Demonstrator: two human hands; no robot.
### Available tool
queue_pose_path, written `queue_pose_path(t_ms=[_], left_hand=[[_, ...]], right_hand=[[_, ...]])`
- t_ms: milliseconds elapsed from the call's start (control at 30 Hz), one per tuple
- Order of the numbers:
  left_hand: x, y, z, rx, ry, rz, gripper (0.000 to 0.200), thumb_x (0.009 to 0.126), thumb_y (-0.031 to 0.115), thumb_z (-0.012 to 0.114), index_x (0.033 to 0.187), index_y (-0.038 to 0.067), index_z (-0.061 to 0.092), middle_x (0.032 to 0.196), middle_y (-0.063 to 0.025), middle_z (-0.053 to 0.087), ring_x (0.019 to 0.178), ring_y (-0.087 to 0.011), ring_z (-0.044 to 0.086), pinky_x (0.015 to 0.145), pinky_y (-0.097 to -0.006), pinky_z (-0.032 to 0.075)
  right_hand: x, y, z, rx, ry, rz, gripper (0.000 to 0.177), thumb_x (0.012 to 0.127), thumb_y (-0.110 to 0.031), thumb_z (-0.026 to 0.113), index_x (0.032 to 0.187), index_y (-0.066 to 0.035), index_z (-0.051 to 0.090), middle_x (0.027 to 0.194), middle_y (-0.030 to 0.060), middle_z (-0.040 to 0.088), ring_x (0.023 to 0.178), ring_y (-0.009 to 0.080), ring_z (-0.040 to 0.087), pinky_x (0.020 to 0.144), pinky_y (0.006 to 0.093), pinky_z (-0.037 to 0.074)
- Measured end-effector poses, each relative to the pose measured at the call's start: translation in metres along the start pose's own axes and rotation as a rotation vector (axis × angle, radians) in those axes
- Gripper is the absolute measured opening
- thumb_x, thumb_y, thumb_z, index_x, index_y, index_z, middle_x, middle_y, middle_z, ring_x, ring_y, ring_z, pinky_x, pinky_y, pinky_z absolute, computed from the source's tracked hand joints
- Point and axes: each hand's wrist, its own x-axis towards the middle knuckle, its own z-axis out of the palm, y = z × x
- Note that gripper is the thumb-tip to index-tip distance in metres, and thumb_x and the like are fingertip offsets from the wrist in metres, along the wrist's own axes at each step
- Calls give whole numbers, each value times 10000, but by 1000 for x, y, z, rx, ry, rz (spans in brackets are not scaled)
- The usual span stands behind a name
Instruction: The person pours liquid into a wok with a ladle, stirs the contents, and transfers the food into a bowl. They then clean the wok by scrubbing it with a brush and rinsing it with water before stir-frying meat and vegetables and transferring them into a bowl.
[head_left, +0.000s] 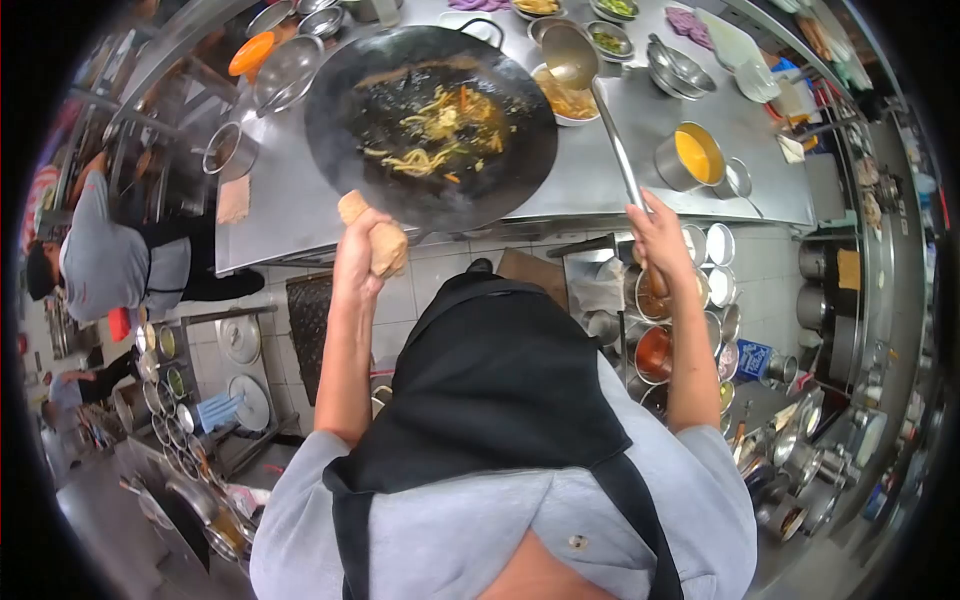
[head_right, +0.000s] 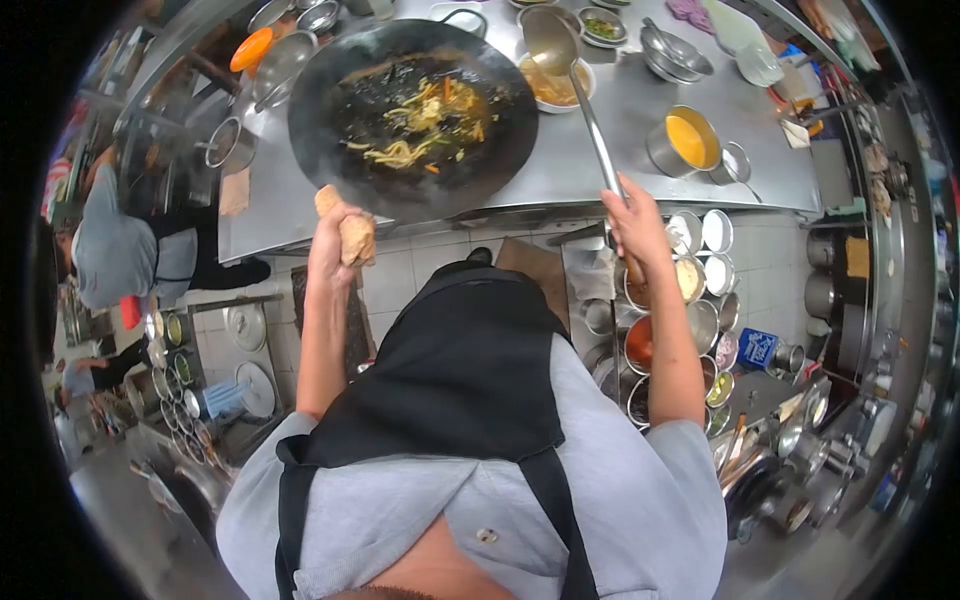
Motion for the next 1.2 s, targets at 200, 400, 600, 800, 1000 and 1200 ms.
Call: queue_pose_path(t_ms=[200,400,600,800,1000,1200], left_hand=[[7,0,18,56,44,108,109,812,122,584,831,17,565,707,-73,584,563,-188,606,478,-315,499],[5,7,51,110,10,129,119,793,113,600,845,16,558,725,-86,600,580,-191,604,514,-315,507],[6,5,65,150,18,150,124,781,117,602,844,23,554,702,-69,584,566,-187,601,493,-319,500],[8,2,31,36,-50,-2,134,779,144,615,861,62,548,681,-62,600,549,-190,597,481,-315,489],[-25,9,3,5,34,-40,180,763,115,637,897,46,538,705,-57,597,578,-188,614,507,-307,518],[-36,30,-16,96,-3,-36,114,790,129,600,843,45,542,730,-97,599,582,-203,595,492,-317,511]], right_hand=[[-1,-6,34,10,-65,58,429,943,-240,579,1339,-92,507,576,-36,465,414,58,424,334,233,368],[-54,-28,75,143,-291,203,347,970,-238,524,1294,-114,507,604,-41,429,397,47,394,336,210,367],[-77,-58,74,788,-730,401,354,1015,-251,441,1293,-35,479,620,-29,400,385,12,348,284,182,331],[-87,-73,58,1259,-916,579,397,1047,-228,332,1367,6,361,611,-8,359,368,22,357,255,194,379],[-75,-76,13,1048,-654,304,391,1034,-228,385,1353,-2,391,614,-25,393,374,20,368,276,179,370],[1,-19,22,113,-80,36,419,910,-208,590,1290,-53,506,615,3,485,440,92,461,368,263,428]])
